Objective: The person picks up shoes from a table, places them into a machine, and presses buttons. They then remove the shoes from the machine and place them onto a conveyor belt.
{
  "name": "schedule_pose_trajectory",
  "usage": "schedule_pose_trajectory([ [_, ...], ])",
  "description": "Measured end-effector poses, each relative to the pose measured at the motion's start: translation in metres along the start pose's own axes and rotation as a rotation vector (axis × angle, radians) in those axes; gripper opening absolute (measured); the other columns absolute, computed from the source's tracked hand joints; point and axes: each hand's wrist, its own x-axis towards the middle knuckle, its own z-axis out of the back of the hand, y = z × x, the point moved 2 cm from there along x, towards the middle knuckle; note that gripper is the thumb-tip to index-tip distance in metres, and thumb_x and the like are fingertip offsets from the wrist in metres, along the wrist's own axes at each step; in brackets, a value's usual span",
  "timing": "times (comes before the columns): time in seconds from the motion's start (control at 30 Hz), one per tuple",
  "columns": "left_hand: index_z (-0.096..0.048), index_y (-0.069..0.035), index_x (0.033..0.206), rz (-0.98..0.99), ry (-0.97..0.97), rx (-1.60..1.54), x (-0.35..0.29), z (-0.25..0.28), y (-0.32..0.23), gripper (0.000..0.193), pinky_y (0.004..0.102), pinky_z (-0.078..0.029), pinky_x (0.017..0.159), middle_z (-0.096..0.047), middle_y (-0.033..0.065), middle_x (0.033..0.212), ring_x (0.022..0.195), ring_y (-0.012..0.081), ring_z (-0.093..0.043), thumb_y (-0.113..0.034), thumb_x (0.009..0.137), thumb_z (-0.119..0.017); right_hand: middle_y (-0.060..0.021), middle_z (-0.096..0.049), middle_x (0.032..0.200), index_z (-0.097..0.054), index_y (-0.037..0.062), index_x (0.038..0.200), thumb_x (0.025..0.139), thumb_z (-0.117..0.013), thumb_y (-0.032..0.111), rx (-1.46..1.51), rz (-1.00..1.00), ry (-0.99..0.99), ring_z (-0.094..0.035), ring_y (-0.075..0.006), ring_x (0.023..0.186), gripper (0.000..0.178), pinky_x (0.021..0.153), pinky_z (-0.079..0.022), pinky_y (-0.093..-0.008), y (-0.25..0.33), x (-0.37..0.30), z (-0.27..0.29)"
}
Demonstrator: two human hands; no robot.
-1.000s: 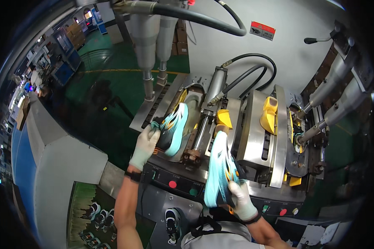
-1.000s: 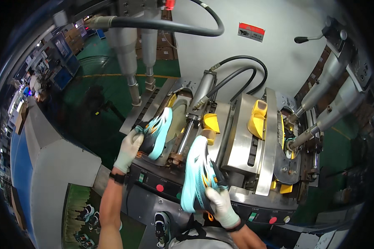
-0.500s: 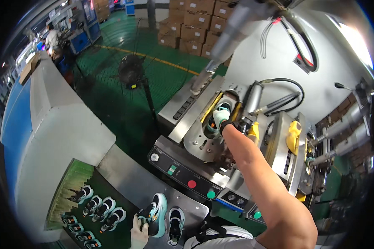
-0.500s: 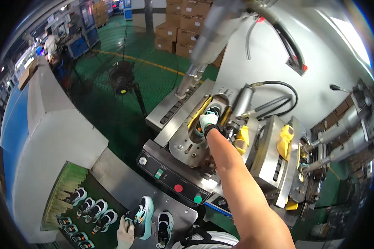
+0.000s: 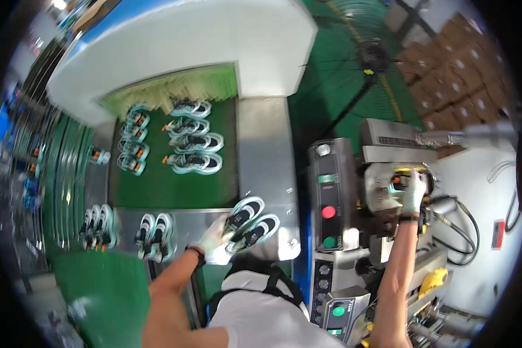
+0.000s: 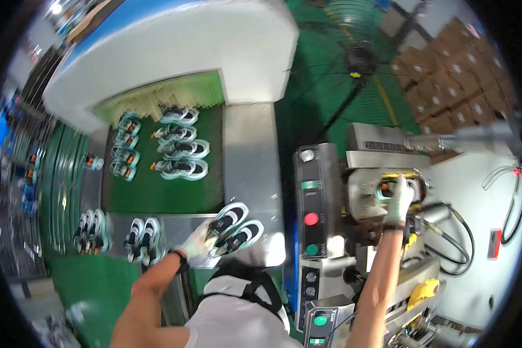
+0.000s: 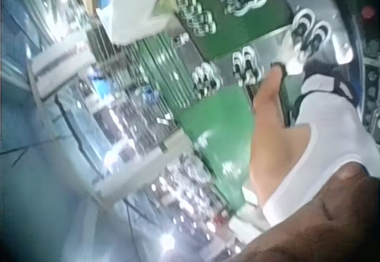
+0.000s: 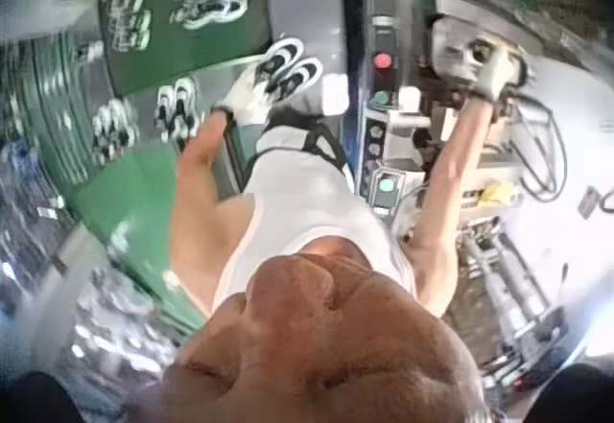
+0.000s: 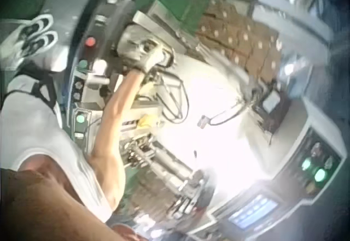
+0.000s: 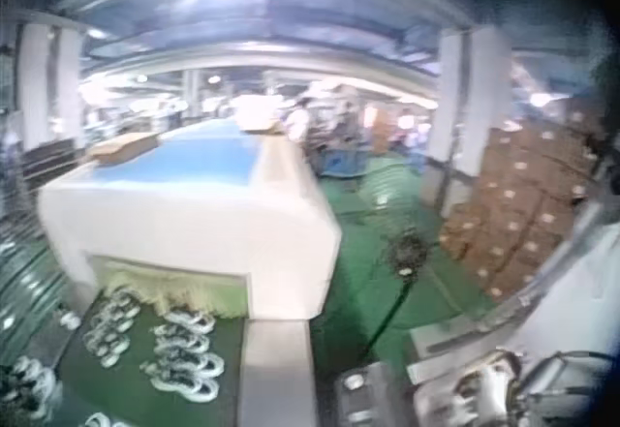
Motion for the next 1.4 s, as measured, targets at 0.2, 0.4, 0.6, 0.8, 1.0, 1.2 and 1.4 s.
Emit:
schedule_pose_trajectory([
  [0.2,-0.042,0.000,0.137,-0.028,0.030,0.100,-0.002,-0.016,0.046,0.063,0.0421,-0.039,0.109,-0.053,0.0224,0.126,0.123,0.0388,-0.051,-0.011,0.082,-0.071,-0.0252,-0.026,0.159,-0.023,-0.0052,0.153,0.090,-0.066,0.014,-0.474,0.293,0.025,-0.031,-0.0337,0.144,0.079,0.119,-0.024,-0.0406,-0.012,-0.256,-0.115],
  [0.4,-0.036,0.004,0.139,-0.064,0.040,0.251,-0.005,-0.018,0.044,0.081,0.0481,-0.038,0.109,-0.046,0.0275,0.134,0.126,0.0438,-0.046,-0.026,0.076,-0.078,-0.0351,-0.021,0.155,-0.018,-0.0066,0.153,0.073,-0.079,0.020,-1.101,0.378,0.099,-0.019,-0.0472,0.147,0.104,0.120,-0.015,-0.0542,-0.122,-0.310,-0.133],
  [0.6,-0.036,0.005,0.140,-0.058,0.085,0.302,0.012,-0.029,0.034,0.081,0.0463,-0.036,0.112,-0.043,0.0298,0.140,0.132,0.0441,-0.042,-0.017,0.073,-0.076,-0.0198,-0.056,0.134,-0.028,-0.0067,0.149,0.082,-0.080,0.015,-0.185,-0.487,0.160,-0.054,-0.0260,0.123,0.087,0.113,-0.034,-0.0399,-0.212,-0.418,-0.242],
  [0.8,-0.045,0.002,0.132,-0.009,0.230,-0.060,0.029,0.000,0.047,0.064,0.0434,-0.044,0.103,-0.055,0.0270,0.124,0.119,0.0388,-0.055,-0.009,0.074,-0.070,-0.0175,-0.060,0.122,-0.045,-0.0052,0.133,0.072,-0.081,0.006,0.008,-0.324,-0.240,-0.060,-0.0230,0.109,0.072,0.097,-0.048,-0.0369,-0.159,-0.443,-0.347],
  [1.0,-0.044,0.002,0.130,0.142,0.435,0.108,0.049,0.020,-0.006,0.067,0.0429,-0.048,0.094,-0.060,0.0228,0.115,0.106,0.0352,-0.060,-0.022,0.077,-0.077,-0.0064,-0.065,0.095,-0.060,0.0011,0.113,0.077,-0.079,0.013,0.357,-0.653,-0.276,-0.061,-0.0163,0.081,0.043,0.076,-0.052,-0.0312,-0.136,-0.452,-0.285],
  [1.2,-0.047,0.003,0.130,-0.261,0.827,0.069,0.010,-0.059,-0.047,0.061,0.0381,-0.046,0.099,-0.059,0.0176,0.121,0.112,0.0264,-0.057,-0.018,0.080,-0.077,-0.0047,-0.065,0.091,-0.058,0.0005,0.110,0.084,-0.073,0.009,0.691,-0.589,-0.641,-0.062,-0.0114,0.074,0.031,0.063,-0.052,-0.0271,-0.072,-0.554,-0.203],
  [1.4,-0.049,0.005,0.130,-0.328,1.398,0.173,-0.098,-0.133,-0.148,0.059,0.0351,-0.048,0.092,-0.062,0.0144,0.117,0.102,0.0229,-0.060,-0.012,0.081,-0.077,-0.0059,-0.062,0.070,-0.053,-0.0003,0.119,0.083,-0.077,0.020,0.767,-0.524,-1.216,-0.053,-0.0129,0.037,0.047,0.034,-0.040,-0.0273,-0.048,-0.704,-0.154],
])
